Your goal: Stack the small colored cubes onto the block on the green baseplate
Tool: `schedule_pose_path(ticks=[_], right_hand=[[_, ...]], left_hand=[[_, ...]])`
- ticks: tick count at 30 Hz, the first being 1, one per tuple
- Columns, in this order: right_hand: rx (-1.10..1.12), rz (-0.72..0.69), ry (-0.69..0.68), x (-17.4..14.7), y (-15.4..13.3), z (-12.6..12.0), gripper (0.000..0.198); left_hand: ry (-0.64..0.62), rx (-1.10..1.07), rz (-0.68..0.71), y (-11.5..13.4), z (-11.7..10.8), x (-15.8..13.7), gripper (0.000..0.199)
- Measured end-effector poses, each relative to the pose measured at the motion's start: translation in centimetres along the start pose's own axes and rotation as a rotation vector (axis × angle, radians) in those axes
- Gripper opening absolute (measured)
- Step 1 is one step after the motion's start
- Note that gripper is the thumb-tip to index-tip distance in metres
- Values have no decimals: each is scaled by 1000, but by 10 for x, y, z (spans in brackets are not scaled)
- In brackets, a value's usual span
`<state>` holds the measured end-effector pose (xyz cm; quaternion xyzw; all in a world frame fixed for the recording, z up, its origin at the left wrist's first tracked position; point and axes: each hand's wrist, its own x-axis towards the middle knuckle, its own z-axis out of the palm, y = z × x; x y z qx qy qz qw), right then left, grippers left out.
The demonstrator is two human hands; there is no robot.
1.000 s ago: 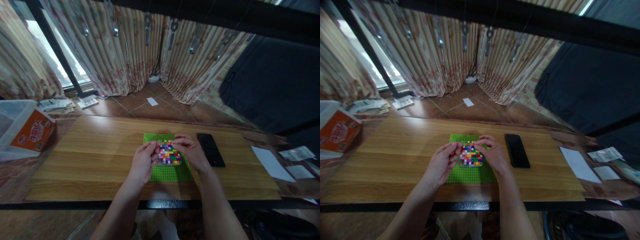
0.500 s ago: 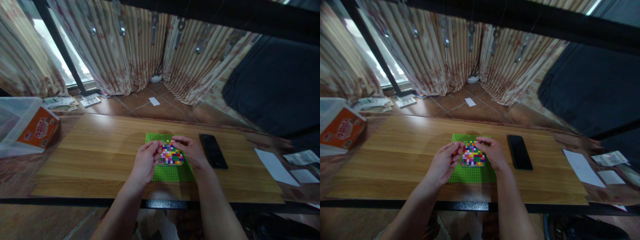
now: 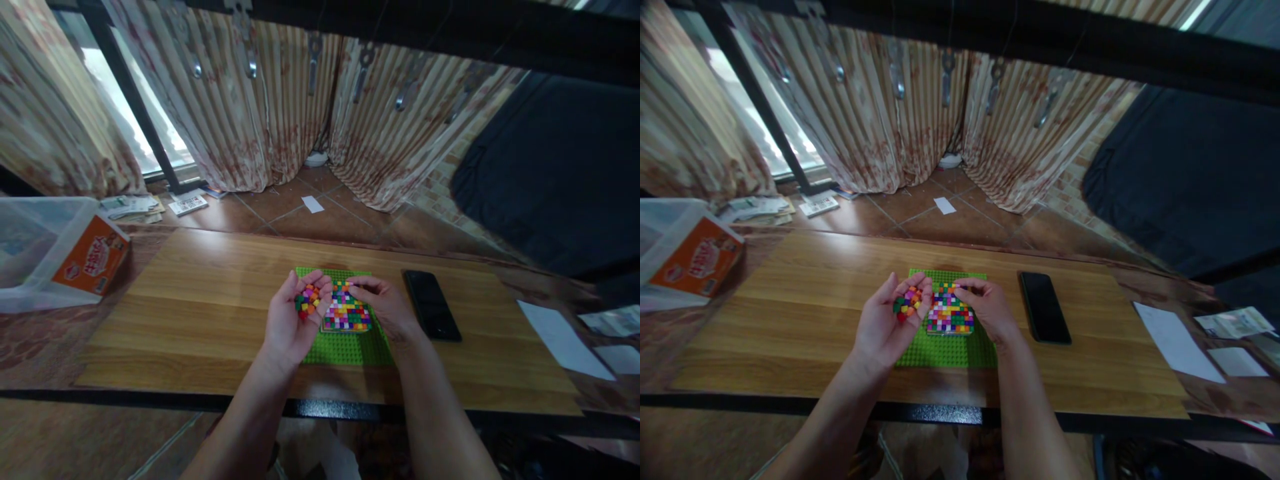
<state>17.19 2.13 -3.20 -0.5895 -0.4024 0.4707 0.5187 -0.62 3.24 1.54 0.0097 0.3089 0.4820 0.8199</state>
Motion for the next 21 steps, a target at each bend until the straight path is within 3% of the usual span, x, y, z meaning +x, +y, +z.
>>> schedule_pose_path(ticks=[5,10,14,21], right_hand=[[-79,-101,91,-3,-2,-2,35],[-266,-453,204,-19,-27,9,13],[-534,-593,53,-34,-44,33,11],[-767,-596,-46,-38,-46,48,16]], left_hand=[[-23,-59,3,-1,4,-3,39],[-97,-31,-12,-2,2,-3,45],[-139,23,-29,-3,0,-3,49],[-196,53,-71,-5,0,-4,53]])
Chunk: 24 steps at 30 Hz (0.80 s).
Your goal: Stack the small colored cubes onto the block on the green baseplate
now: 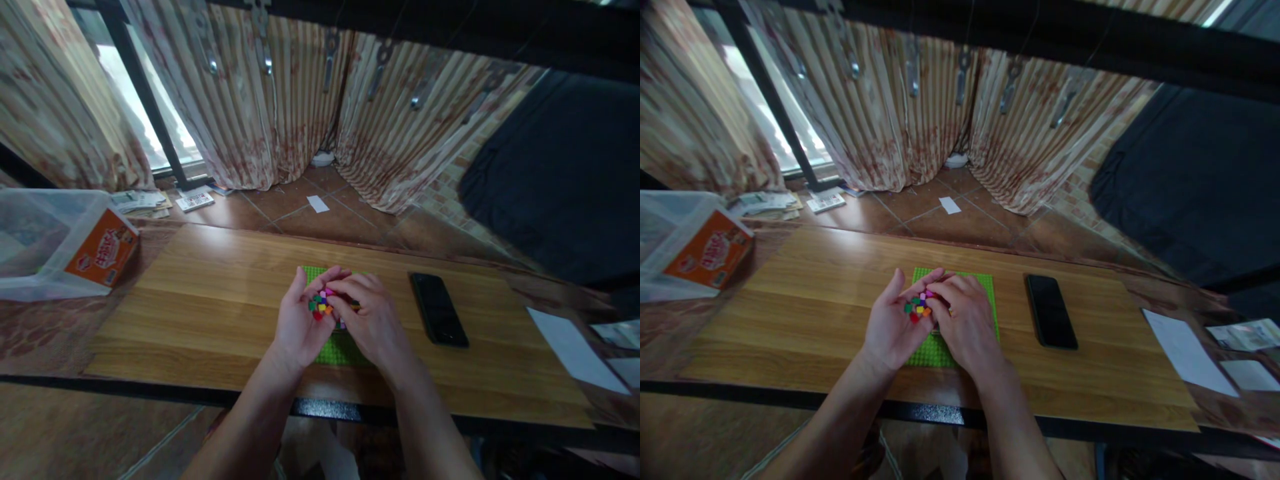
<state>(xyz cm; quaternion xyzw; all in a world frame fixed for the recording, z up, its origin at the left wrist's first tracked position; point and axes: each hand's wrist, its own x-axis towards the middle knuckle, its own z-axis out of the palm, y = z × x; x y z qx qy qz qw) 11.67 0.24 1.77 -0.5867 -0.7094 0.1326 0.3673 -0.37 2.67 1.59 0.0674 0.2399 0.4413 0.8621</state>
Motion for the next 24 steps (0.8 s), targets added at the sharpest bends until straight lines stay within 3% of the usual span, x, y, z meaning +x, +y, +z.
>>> schedule_pose_path(ticks=[17,24], right_hand=[[-80,-42,-42,-2,3,-1,12],[79,73,76,-2,-4,-3,10]], left_hand=[[8,-23,-12,-1,3,-1,51],[22,-26,-33,-3,3,0,46]])
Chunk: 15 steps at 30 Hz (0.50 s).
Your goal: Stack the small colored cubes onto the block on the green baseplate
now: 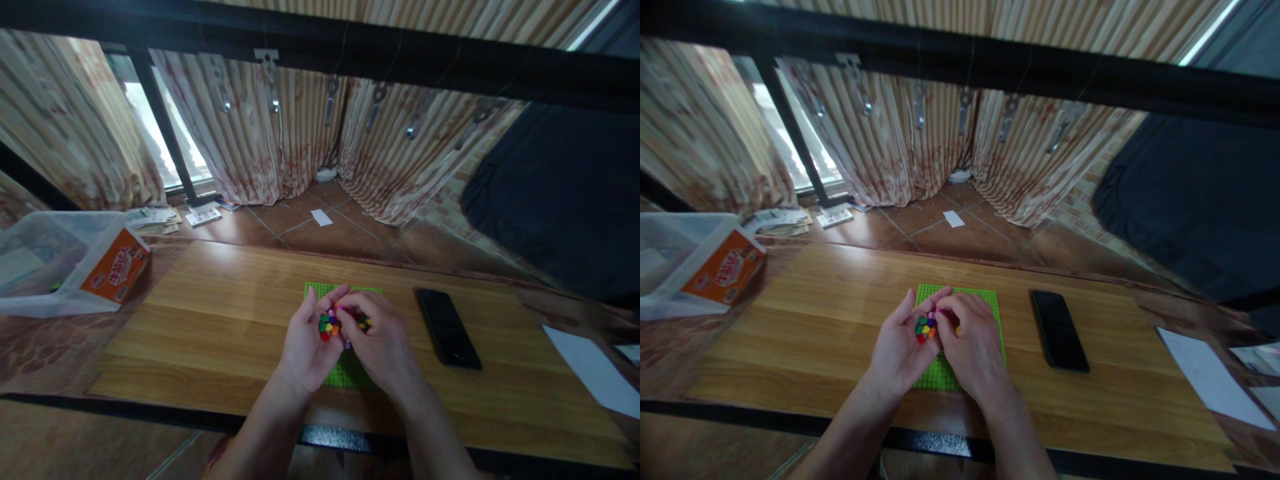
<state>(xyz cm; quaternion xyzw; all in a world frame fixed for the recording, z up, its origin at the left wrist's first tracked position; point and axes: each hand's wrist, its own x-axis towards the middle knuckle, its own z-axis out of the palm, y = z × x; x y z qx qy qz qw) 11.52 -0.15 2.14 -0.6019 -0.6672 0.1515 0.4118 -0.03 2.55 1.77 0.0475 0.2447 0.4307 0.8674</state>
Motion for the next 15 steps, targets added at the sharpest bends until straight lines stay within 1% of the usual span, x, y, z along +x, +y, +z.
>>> schedule_pose_path(ticks=[4,6,8,11,13,15], right_hand=[[317,208,146,-2,0,0,9],[497,295,188,-1,3,1,9],[642,342,200,0,6,3,7],[777,369,165,1,11,5,7],[813,383,132,1,12,5,7],[783,393,107,2,13,3,9]], left_hand=[[44,18,55,-3,-3,1,24],[50,94,70,-5,-6,1,13],[-9,171,54,-7,-8,1,15],[-86,216,25,-7,-9,0,23],[-103,234,21,-6,-9,0,25],[-98,257,39,-4,-9,1,25]])
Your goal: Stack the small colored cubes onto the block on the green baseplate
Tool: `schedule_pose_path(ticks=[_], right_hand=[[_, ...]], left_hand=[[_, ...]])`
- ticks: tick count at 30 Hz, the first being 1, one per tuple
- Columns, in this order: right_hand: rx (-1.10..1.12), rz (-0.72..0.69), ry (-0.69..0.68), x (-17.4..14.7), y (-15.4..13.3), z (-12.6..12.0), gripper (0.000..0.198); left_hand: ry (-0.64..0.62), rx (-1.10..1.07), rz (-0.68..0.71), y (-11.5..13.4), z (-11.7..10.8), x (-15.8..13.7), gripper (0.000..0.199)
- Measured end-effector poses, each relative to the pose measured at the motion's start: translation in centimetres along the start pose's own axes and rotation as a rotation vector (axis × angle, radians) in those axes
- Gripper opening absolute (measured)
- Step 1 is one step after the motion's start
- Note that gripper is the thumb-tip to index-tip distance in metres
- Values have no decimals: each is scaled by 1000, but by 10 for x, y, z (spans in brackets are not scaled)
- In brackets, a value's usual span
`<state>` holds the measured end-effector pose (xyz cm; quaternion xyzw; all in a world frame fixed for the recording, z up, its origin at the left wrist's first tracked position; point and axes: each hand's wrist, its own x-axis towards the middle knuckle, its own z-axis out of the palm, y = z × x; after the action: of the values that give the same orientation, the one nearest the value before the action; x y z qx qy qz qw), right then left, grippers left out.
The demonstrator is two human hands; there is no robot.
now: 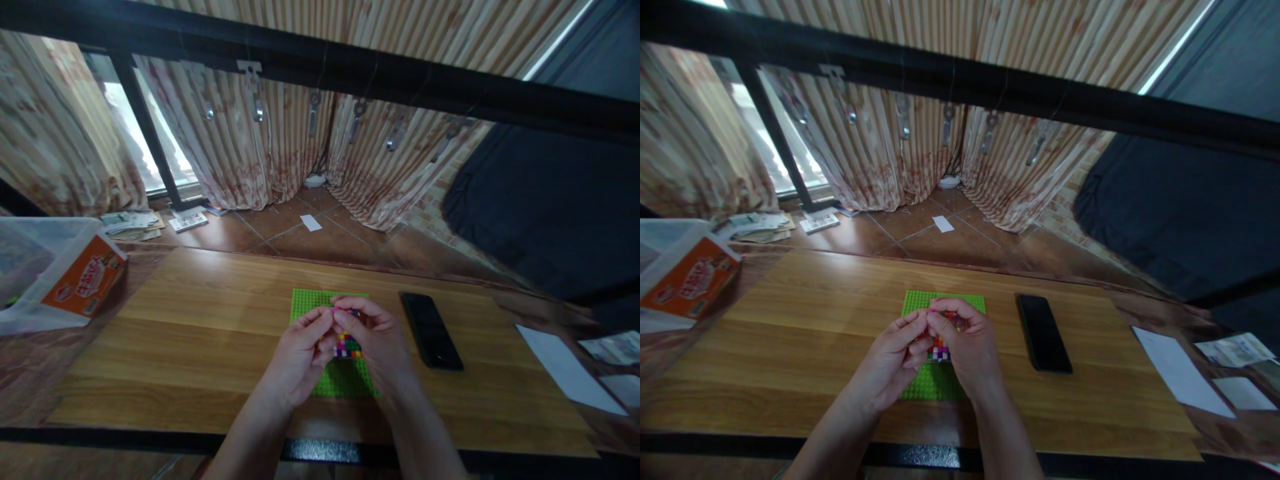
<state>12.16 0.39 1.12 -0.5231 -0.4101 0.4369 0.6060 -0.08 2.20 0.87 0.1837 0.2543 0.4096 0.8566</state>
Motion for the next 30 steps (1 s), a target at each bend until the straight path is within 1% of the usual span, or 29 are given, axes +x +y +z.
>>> schedule_pose_path(ticks=[4,8,10,13,15,17,18,20,22,25,27,30], right_hand=[[-147,-44,-51,0,-7,-6,9],[-209,-91,-105,0,-10,-10,9],[-201,-84,-116,-1,-10,-10,10],[-110,-30,-108,-1,-9,-8,10],[-27,9,-64,1,-10,-10,8],[36,14,39,5,-12,-18,7],[48,1,114,8,-12,-25,8],[-2,-51,232,14,-10,-39,10],[-102,-66,279,19,-3,-52,10],[-180,9,214,24,14,-60,12],[-208,30,166,26,23,-59,14],[-223,25,127,29,31,-55,15]], left_hand=[[9,59,9,0,-2,1,24],[-8,93,12,-1,-2,1,27],[-9,99,2,-1,-1,1,29],[-2,126,-26,1,1,0,30],[-1,149,-35,2,2,0,30],[16,150,-16,4,1,0,29],[37,143,2,5,0,1,28],[103,118,43,8,-4,3,24],[169,93,78,11,-9,5,21],[254,65,83,13,-13,9,15],[264,59,63,12,-13,10,14],[249,66,44,10,-11,9,12]])
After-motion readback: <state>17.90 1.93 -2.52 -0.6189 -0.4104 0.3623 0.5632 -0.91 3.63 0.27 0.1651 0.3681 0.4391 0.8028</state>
